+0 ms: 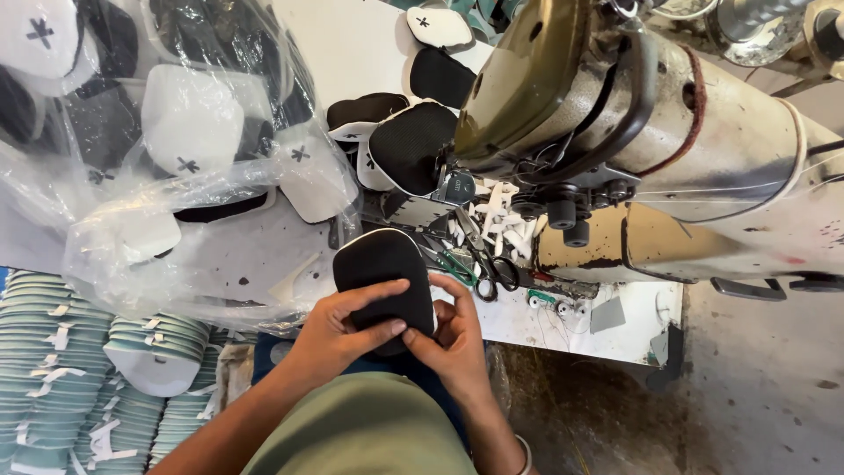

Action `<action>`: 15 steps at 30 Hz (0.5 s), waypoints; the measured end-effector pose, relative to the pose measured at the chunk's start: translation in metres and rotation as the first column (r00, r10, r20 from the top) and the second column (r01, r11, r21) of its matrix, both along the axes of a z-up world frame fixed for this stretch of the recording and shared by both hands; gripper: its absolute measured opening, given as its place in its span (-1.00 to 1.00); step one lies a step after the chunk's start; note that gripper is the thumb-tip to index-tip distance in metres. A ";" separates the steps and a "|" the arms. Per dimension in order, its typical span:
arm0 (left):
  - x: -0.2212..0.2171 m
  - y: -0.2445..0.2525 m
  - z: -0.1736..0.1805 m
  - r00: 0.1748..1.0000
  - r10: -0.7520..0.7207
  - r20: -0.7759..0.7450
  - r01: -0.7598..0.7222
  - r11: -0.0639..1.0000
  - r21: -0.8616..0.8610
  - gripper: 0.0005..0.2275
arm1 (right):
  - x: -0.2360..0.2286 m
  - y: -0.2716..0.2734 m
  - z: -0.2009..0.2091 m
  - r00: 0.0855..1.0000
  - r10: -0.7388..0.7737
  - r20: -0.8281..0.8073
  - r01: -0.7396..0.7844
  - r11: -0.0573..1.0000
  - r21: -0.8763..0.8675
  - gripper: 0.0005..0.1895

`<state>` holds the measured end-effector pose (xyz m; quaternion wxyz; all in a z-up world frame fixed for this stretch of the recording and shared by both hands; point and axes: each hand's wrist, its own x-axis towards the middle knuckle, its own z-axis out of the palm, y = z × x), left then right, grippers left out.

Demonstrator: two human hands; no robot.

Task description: The person uses a sewing machine to stitch black fabric onto white mask-shaped pieces. They repeatedly pick up a mask piece, guide it under the needle to sew the edges, and then place the finished item on a pile to the left.

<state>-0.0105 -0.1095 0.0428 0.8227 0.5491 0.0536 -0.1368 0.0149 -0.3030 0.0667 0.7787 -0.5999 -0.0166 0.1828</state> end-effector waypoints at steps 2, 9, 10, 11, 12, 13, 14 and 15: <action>0.002 0.000 0.011 0.997 -0.022 0.073 0.021 1.000 0.016 -0.53 | 0.002 -0.022 -0.024 0.990 0.055 0.126 -0.012 0.947 -0.320 -0.57; 0.017 -0.013 0.032 0.926 -0.092 0.365 -0.032 0.947 0.321 -0.48 | 0.040 -0.010 0.012 0.990 -0.140 -0.014 0.136 0.978 -0.158 -0.69; 0.020 -0.017 0.036 0.911 -0.043 0.410 -0.117 0.927 0.356 -0.46 | 0.047 -0.009 0.018 0.992 -0.123 -0.010 0.117 0.970 -0.214 -0.70; 0.024 -0.021 0.040 0.890 0.003 0.457 -0.201 0.901 0.385 -0.44 | 0.055 -0.008 0.023 0.995 -0.104 -0.008 0.098 0.958 -0.271 -0.71; 0.026 -0.028 0.037 0.892 0.001 0.453 -0.196 0.902 0.384 -0.44 | 0.063 -0.010 0.018 0.994 -0.107 -0.013 0.100 0.957 -0.273 -0.71; 0.029 -0.035 0.033 0.900 0.061 0.432 -0.248 0.887 0.390 -0.43 | 0.071 -0.011 0.014 0.993 -0.114 0.004 0.109 0.941 -0.321 -0.76; 0.031 -0.042 0.030 0.903 0.125 0.412 -0.302 0.867 0.397 -0.42 | 0.080 -0.012 0.010 0.993 -0.115 0.021 0.115 0.923 -0.368 -0.81; 0.037 -0.046 0.034 0.904 0.127 0.408 -0.301 0.867 0.397 -0.42 | 0.092 -0.007 0.011 0.993 -0.114 0.017 0.112 0.922 -0.370 -0.81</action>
